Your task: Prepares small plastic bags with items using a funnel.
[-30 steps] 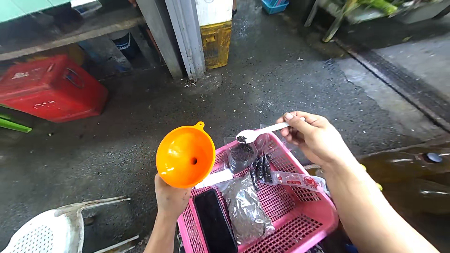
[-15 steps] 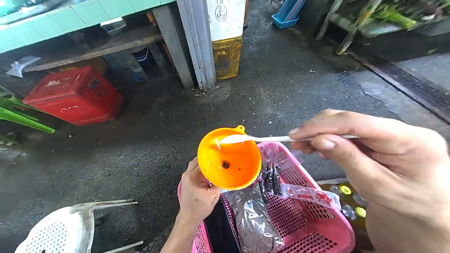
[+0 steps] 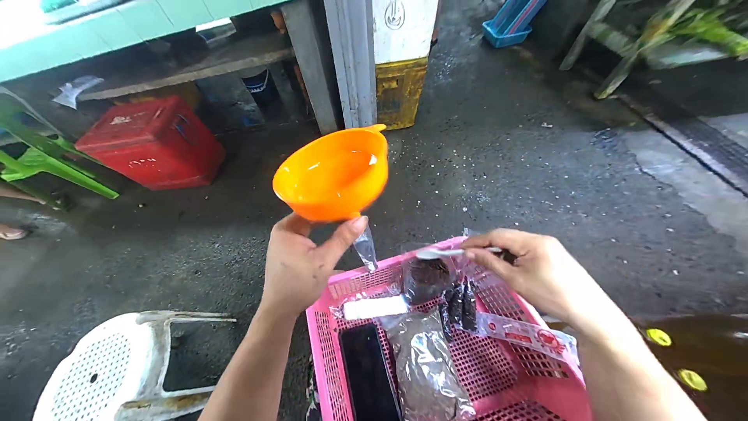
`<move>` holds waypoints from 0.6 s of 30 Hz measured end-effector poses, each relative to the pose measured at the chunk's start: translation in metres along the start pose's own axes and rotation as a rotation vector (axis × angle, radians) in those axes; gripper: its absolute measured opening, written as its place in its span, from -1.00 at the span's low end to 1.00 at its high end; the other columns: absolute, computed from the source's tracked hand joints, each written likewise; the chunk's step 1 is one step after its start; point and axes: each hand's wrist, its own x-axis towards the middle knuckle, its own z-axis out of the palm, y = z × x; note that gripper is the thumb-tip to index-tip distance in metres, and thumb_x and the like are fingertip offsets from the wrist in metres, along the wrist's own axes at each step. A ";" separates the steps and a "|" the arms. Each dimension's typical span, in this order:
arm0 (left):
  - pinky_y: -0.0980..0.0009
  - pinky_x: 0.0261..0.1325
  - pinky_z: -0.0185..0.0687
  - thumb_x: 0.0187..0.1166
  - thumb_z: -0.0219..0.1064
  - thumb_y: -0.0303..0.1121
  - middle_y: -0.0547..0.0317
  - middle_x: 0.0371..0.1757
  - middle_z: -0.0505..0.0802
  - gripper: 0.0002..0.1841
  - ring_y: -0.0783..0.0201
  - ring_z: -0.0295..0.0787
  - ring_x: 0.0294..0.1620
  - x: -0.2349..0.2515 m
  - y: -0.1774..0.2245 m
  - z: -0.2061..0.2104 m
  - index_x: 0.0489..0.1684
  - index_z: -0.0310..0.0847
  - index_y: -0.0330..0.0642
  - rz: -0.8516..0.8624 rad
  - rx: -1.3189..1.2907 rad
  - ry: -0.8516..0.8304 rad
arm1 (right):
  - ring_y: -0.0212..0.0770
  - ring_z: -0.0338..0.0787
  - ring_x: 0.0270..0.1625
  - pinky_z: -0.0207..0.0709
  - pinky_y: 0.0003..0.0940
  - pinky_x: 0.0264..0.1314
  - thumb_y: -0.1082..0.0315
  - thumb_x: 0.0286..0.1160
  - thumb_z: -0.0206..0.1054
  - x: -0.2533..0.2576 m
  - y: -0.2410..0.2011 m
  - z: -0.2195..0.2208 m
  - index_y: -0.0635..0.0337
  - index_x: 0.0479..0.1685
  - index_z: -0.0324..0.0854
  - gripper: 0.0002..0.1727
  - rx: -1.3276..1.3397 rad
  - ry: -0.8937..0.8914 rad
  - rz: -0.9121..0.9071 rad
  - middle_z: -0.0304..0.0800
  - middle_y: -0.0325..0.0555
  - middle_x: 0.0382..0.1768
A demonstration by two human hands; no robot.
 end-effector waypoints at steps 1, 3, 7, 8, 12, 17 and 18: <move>0.49 0.10 0.87 0.26 0.63 -0.46 0.43 -0.10 0.93 -0.65 0.53 0.88 -0.03 0.000 0.003 0.001 0.01 0.74 -0.09 0.073 0.069 0.040 | -0.41 0.82 -0.23 0.74 -0.41 -0.14 0.04 0.56 0.38 0.001 0.005 0.002 -0.07 0.06 0.87 -0.70 -0.045 -0.049 -0.003 0.88 -0.25 -0.15; 0.62 0.19 0.78 0.24 0.60 -0.40 0.58 -0.01 0.86 -0.59 0.71 0.78 0.08 -0.005 0.001 0.000 0.07 0.64 -0.05 0.253 0.132 0.047 | -0.11 0.84 -0.12 0.75 -0.08 -0.09 -0.03 0.46 0.46 0.003 0.012 0.002 -0.02 0.26 0.79 -0.54 -0.130 -0.061 0.025 0.84 -0.06 -0.03; 0.60 0.34 0.67 0.34 0.61 -0.15 0.48 0.12 0.84 -0.56 0.69 0.70 0.24 -0.023 -0.019 0.007 0.17 0.67 -0.02 0.372 0.093 0.053 | -0.01 0.81 0.10 0.70 -0.04 0.05 -0.05 0.51 0.42 -0.003 -0.009 -0.022 0.07 0.58 0.53 -0.33 -0.087 0.296 -0.137 0.82 0.05 0.15; 0.59 0.36 0.66 0.38 0.60 -0.12 0.53 0.17 0.83 -0.57 0.69 0.69 0.26 -0.029 -0.023 0.011 0.19 0.69 0.04 0.361 0.058 0.058 | -0.21 0.80 0.09 0.68 -0.27 0.09 -0.01 0.58 0.39 -0.008 -0.023 -0.031 -0.05 0.67 0.41 -0.33 -0.002 0.397 -0.234 0.84 -0.12 0.13; 0.65 0.38 0.61 0.38 0.59 -0.04 0.61 0.24 0.78 -0.52 0.74 0.65 0.31 -0.048 -0.025 0.030 0.26 0.66 0.10 0.367 0.026 0.102 | -0.52 0.77 -0.01 0.62 -0.56 0.09 0.08 0.72 0.25 -0.034 -0.085 -0.038 -0.15 0.09 0.59 -0.83 0.291 0.358 -0.522 0.78 -0.45 -0.13; 0.65 0.36 0.66 0.25 0.66 -0.16 0.62 0.13 0.84 -0.53 0.73 0.69 0.27 -0.052 -0.017 0.041 0.15 0.67 0.06 0.355 0.043 0.122 | -0.25 0.65 -0.42 0.57 -0.38 -0.36 0.24 0.68 0.25 -0.013 -0.094 0.008 -0.23 0.48 0.52 -0.59 0.107 0.195 -0.713 0.61 -0.19 -0.42; 0.64 0.39 0.63 0.26 0.65 -0.16 0.63 0.15 0.83 -0.54 0.73 0.67 0.30 -0.049 -0.018 0.038 0.15 0.67 0.08 0.374 0.053 0.111 | -0.28 0.65 -0.40 0.57 -0.43 -0.32 0.21 0.67 0.27 -0.019 -0.102 -0.001 -0.13 0.22 0.59 -0.77 0.190 0.217 -0.696 0.61 -0.19 -0.43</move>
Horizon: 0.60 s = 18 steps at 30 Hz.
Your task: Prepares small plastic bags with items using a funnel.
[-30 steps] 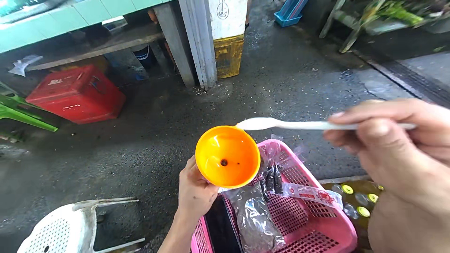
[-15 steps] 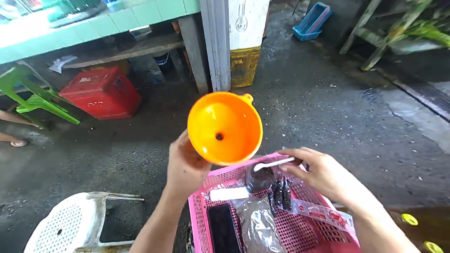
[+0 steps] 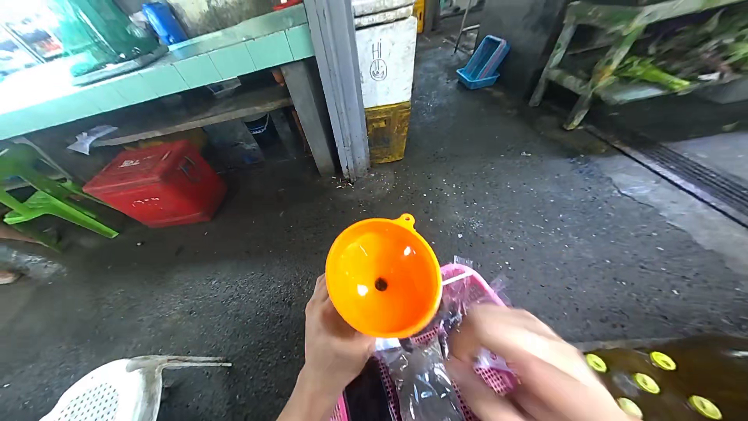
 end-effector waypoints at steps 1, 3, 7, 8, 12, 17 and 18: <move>0.64 0.43 0.58 0.31 0.62 -0.13 0.63 0.16 0.82 -0.57 0.72 0.64 0.33 0.002 -0.002 -0.004 0.14 0.66 0.11 0.033 0.019 -0.021 | -0.29 0.66 -0.40 0.56 -0.46 -0.30 0.16 0.69 0.26 0.001 -0.011 -0.008 0.00 -0.12 0.57 -0.86 0.075 0.042 0.023 0.60 -0.18 -0.47; 0.63 0.46 0.54 0.36 0.59 -0.11 0.62 0.18 0.80 -0.60 0.71 0.62 0.34 0.000 0.001 -0.011 0.14 0.66 0.12 0.059 0.035 -0.041 | -0.30 0.66 -0.38 0.55 -0.46 -0.26 0.11 0.70 0.23 0.000 -0.022 -0.013 0.08 -0.27 0.56 -0.74 0.139 0.060 0.066 0.61 -0.17 -0.49; 0.64 0.29 0.70 0.20 0.68 -0.26 0.53 0.03 0.88 -0.63 0.69 0.74 0.20 0.003 0.009 -0.009 -0.02 0.74 -0.01 -0.057 0.003 0.026 | -0.28 0.60 -0.54 0.47 -0.40 -0.53 0.27 0.65 0.22 0.011 0.004 0.012 -0.15 0.56 0.47 -0.52 -0.106 -0.032 -0.030 0.59 -0.24 -0.53; 0.65 0.26 0.73 0.17 0.67 -0.30 0.52 0.02 0.88 -0.63 0.71 0.75 0.17 0.006 0.009 -0.009 -0.03 0.76 -0.04 -0.091 -0.018 0.025 | -0.30 0.62 -0.51 0.49 -0.43 -0.47 0.23 0.67 0.23 0.012 -0.009 0.003 -0.12 0.34 0.56 -0.69 -0.063 -0.018 -0.008 0.61 -0.24 -0.52; 0.55 0.24 0.80 0.22 0.65 -0.45 0.50 -0.02 0.91 -0.64 0.60 0.83 0.11 0.013 0.020 -0.015 -0.01 0.73 -0.12 -0.204 -0.135 -0.052 | -0.34 0.67 -0.44 0.54 -0.45 -0.38 0.19 0.72 0.20 0.014 -0.027 -0.006 0.03 -0.11 0.65 -0.82 0.061 -0.007 0.044 0.65 -0.21 -0.51; 0.69 0.15 0.76 0.23 0.57 -0.38 0.48 -0.13 0.91 -0.75 0.72 0.81 0.01 0.044 0.026 -0.032 -0.15 0.78 -0.16 -0.265 0.025 -0.204 | -0.37 0.55 -0.55 0.43 -0.48 -0.51 0.22 0.71 0.20 0.036 -0.015 -0.004 -0.12 0.31 0.55 -0.72 -0.088 0.055 -0.028 0.53 -0.28 -0.55; 0.68 0.15 0.75 0.22 0.57 -0.38 0.49 -0.13 0.90 -0.77 0.72 0.80 0.01 0.046 0.026 -0.036 -0.17 0.79 -0.13 -0.261 0.033 -0.208 | -0.39 0.60 -0.50 0.48 -0.50 -0.44 0.19 0.74 0.21 0.035 -0.024 -0.013 -0.01 -0.07 0.58 -0.88 -0.001 0.074 -0.005 0.58 -0.26 -0.55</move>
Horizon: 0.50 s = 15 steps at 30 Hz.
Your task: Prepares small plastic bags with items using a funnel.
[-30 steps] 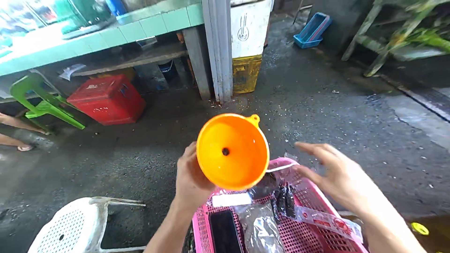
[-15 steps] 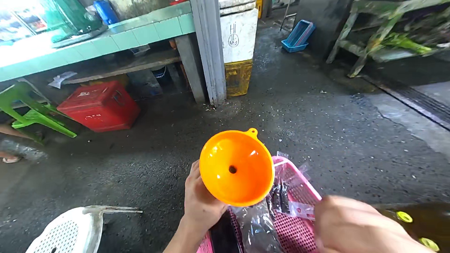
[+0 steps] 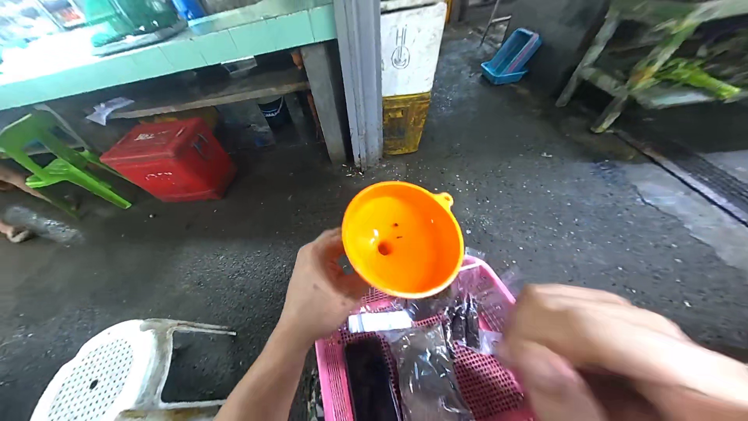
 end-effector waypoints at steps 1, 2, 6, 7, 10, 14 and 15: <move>0.67 0.14 0.77 0.22 0.60 -0.37 0.49 -0.13 0.90 -0.77 0.69 0.81 0.01 0.002 0.003 -0.002 -0.17 0.81 -0.10 -0.013 -0.006 -0.002 | -0.40 0.64 -0.46 0.51 -0.52 -0.40 0.18 0.75 0.21 0.001 -0.004 -0.004 0.06 -0.27 0.56 -0.78 0.043 -0.002 0.014 0.62 -0.25 -0.53; 0.65 0.11 0.78 0.21 0.64 -0.35 0.49 -0.14 0.91 -0.76 0.66 0.83 -0.01 0.005 0.007 -0.002 -0.18 0.82 -0.07 -0.024 -0.011 0.000 | -0.42 0.62 -0.47 0.49 -0.54 -0.42 0.17 0.76 0.20 0.005 0.001 -0.002 0.04 -0.24 0.57 -0.79 -0.002 -0.018 0.006 0.60 -0.26 -0.52; 0.66 0.05 0.79 0.17 0.64 -0.35 0.53 -0.17 0.90 -0.76 0.66 0.84 -0.07 0.015 0.017 0.002 -0.19 0.83 -0.01 -0.020 0.008 0.027 | -0.39 0.58 -0.54 0.41 -0.49 -0.54 0.32 0.66 0.21 0.017 0.027 0.012 -0.14 0.67 0.40 -0.45 -0.155 -0.063 -0.051 0.64 -0.27 -0.54; 0.63 0.08 0.81 0.18 0.65 -0.39 0.51 -0.18 0.92 -0.75 0.63 0.85 -0.07 0.017 0.016 0.002 -0.18 0.84 -0.03 -0.022 -0.029 0.031 | -0.43 0.58 -0.53 0.44 -0.54 -0.51 0.31 0.67 0.22 0.017 0.023 0.009 -0.16 0.66 0.36 -0.45 -0.118 -0.008 -0.056 0.62 -0.29 -0.52; 0.54 0.09 0.85 0.20 0.67 -0.46 0.41 -0.18 0.95 -0.71 0.52 0.90 -0.06 0.016 0.011 0.005 -0.11 0.84 -0.07 -0.040 -0.159 0.038 | -0.47 0.64 -0.48 0.53 -0.58 -0.45 0.29 0.70 0.24 0.011 0.018 0.002 -0.17 0.55 0.31 -0.53 0.005 0.098 -0.058 0.65 -0.32 -0.45; 0.34 0.11 0.89 0.29 0.65 -0.44 0.11 -0.14 0.96 -0.70 0.27 0.94 -0.07 0.019 0.007 0.011 -0.02 0.83 -0.20 -0.121 -0.309 0.018 | -0.49 0.78 -0.28 0.73 -0.56 -0.19 0.17 0.70 0.27 0.005 0.049 0.012 -0.20 0.82 0.11 -0.30 0.158 0.075 0.156 0.81 -0.36 -0.27; 0.32 0.10 0.89 0.32 0.63 -0.42 0.07 -0.14 0.96 -0.71 0.24 0.94 -0.07 0.020 0.007 0.011 -0.01 0.82 -0.21 -0.130 -0.331 0.014 | -0.43 0.80 -0.17 0.75 -0.49 -0.09 0.08 0.67 0.31 0.002 0.057 0.016 -0.13 0.82 0.14 -0.27 0.212 0.030 0.234 0.82 -0.32 -0.16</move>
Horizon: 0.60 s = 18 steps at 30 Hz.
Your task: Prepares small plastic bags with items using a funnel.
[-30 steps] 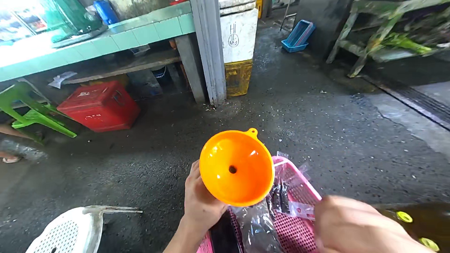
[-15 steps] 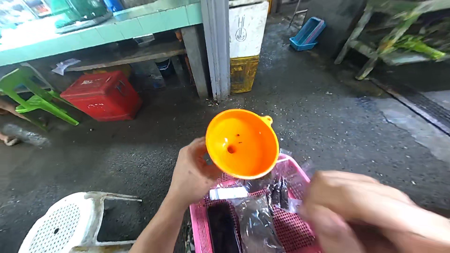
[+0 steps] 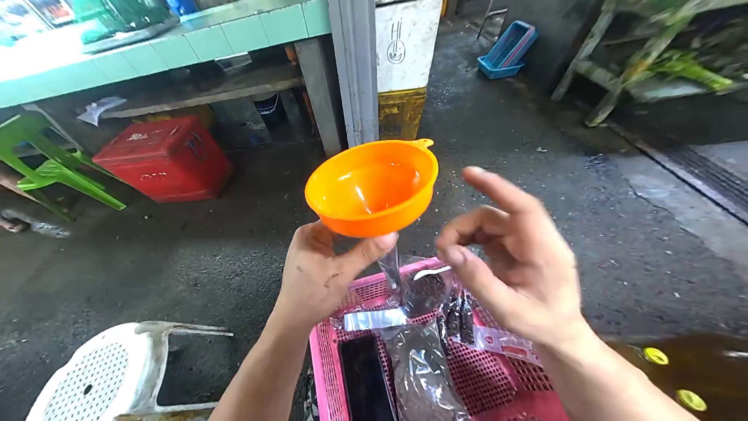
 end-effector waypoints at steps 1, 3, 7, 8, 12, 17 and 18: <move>0.32 0.09 0.88 0.36 0.60 -0.41 0.07 -0.13 0.96 -0.73 0.23 0.94 -0.09 0.001 0.001 0.001 -0.01 0.82 -0.20 0.004 -0.016 -0.006 | -0.34 0.82 0.00 0.77 -0.38 0.05 -0.04 0.62 0.36 -0.003 0.009 0.002 -0.07 0.80 0.18 -0.22 0.040 -0.074 0.096 0.83 -0.25 0.00; 0.35 0.09 0.86 0.45 0.54 -0.38 0.10 -0.10 0.94 -0.77 0.25 0.91 -0.07 0.006 0.006 0.001 0.01 0.83 -0.17 0.027 -0.015 -0.030 | -0.33 0.74 0.31 0.70 -0.31 0.32 -0.22 0.46 0.45 -0.010 0.028 0.009 -0.01 0.77 0.27 -0.09 0.068 -0.268 0.271 0.74 -0.23 0.31; 0.39 0.06 0.85 0.55 0.46 -0.37 0.14 -0.10 0.92 -0.83 0.30 0.88 -0.09 0.022 0.021 0.001 -0.01 0.80 -0.20 0.082 0.017 -0.052 | -0.27 0.70 0.46 0.59 -0.33 0.54 0.01 0.48 0.50 -0.016 0.053 0.018 0.18 0.67 0.39 -0.21 0.274 -0.398 0.432 0.73 -0.14 0.42; 0.39 0.05 0.85 0.57 0.44 -0.38 0.13 -0.12 0.92 -0.84 0.30 0.88 -0.10 0.027 0.025 0.000 -0.02 0.79 -0.22 0.089 0.027 -0.054 | -0.24 0.70 0.46 0.58 -0.31 0.55 0.11 0.49 0.51 -0.016 0.057 0.019 0.21 0.67 0.39 -0.24 0.326 -0.406 0.437 0.72 -0.11 0.43; 0.43 -0.06 0.84 0.63 0.37 -0.38 0.18 -0.19 0.89 -0.88 0.33 0.85 -0.21 0.045 0.039 -0.001 -0.09 0.78 -0.22 0.129 0.101 -0.055 | -0.21 0.78 0.35 0.64 -0.33 0.49 0.47 0.47 0.45 -0.016 0.059 0.024 0.32 0.64 0.37 -0.32 0.455 -0.432 0.458 0.77 -0.04 0.34; 0.40 0.09 0.81 0.63 0.37 -0.38 0.23 -0.21 0.88 -0.89 0.38 0.85 -0.13 0.072 0.040 -0.007 -0.12 0.77 -0.21 0.138 0.079 -0.010 | -0.36 0.87 -0.04 0.77 -0.44 0.10 0.52 0.48 0.42 -0.022 0.054 0.031 0.31 0.43 0.54 -0.51 0.605 -0.377 0.523 0.88 -0.19 -0.01; 0.39 0.11 0.80 0.64 0.36 -0.38 0.23 -0.21 0.88 -0.89 0.37 0.84 -0.13 0.075 0.039 -0.007 -0.12 0.76 -0.22 0.131 0.061 -0.005 | -0.37 0.86 -0.06 0.77 -0.44 0.08 0.51 0.48 0.43 -0.023 0.054 0.031 0.30 0.39 0.57 -0.54 0.642 -0.376 0.527 0.88 -0.20 -0.01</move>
